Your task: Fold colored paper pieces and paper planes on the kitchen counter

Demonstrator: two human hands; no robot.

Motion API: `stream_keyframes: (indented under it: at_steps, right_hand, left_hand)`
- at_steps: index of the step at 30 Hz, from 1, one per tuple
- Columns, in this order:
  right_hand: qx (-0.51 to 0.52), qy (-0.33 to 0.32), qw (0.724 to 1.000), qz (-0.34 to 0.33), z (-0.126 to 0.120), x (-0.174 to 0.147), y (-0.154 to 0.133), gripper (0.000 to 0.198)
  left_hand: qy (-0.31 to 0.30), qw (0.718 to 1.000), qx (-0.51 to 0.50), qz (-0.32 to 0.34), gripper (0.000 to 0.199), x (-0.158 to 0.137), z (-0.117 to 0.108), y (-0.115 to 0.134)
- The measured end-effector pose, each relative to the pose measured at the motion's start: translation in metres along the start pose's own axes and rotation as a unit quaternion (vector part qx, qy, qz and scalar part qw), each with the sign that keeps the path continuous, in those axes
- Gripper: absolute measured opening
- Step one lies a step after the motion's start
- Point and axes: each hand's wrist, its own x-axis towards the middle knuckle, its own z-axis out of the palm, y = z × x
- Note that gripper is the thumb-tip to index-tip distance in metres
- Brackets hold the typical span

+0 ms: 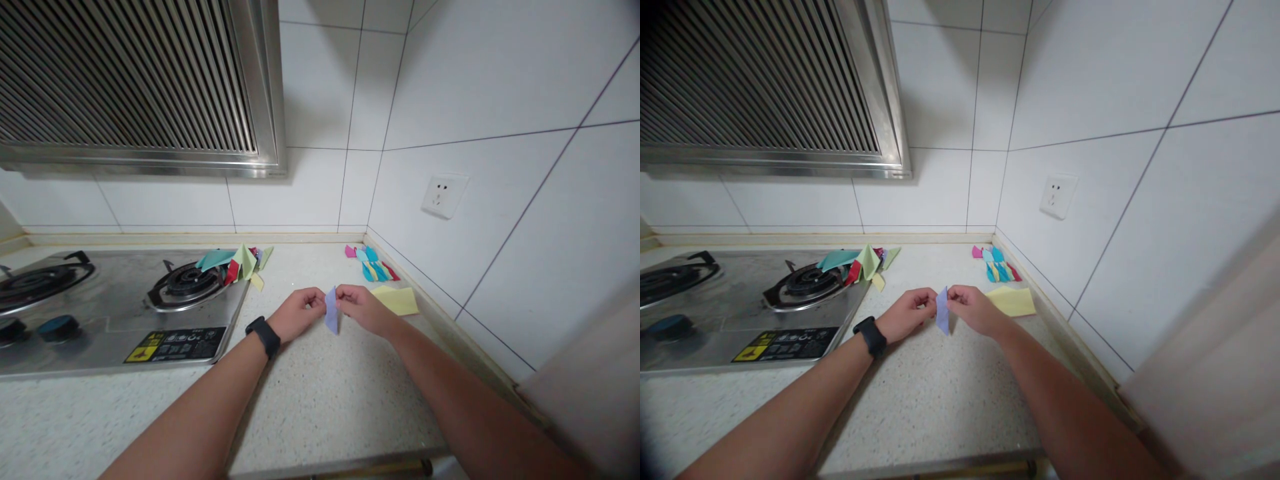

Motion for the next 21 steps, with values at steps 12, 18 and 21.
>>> stream_keyframes:
  at_steps: [12, 18, 21]
  right_hand:
    - [0.068, -0.033, 0.996, 0.036, -0.0016, -0.0015, -0.001, 0.015]
    - [0.04, -0.008, 0.998, 0.042, -0.0024, -0.0005, 0.0025, 0.02]
    - [0.022, -0.02, 0.998, 0.046, -0.003, -0.0003, 0.0038, 0.021]
  left_hand:
    - [-0.009, 0.999, -0.025, -0.026, 0.021, -0.0007, -0.0006, -0.0003]
    - [0.023, 0.998, -0.039, -0.031, 0.02, 0.0016, -0.0026, -0.0038]
    - [0.033, 0.998, -0.041, -0.033, 0.022, 0.0023, -0.0029, -0.0058]
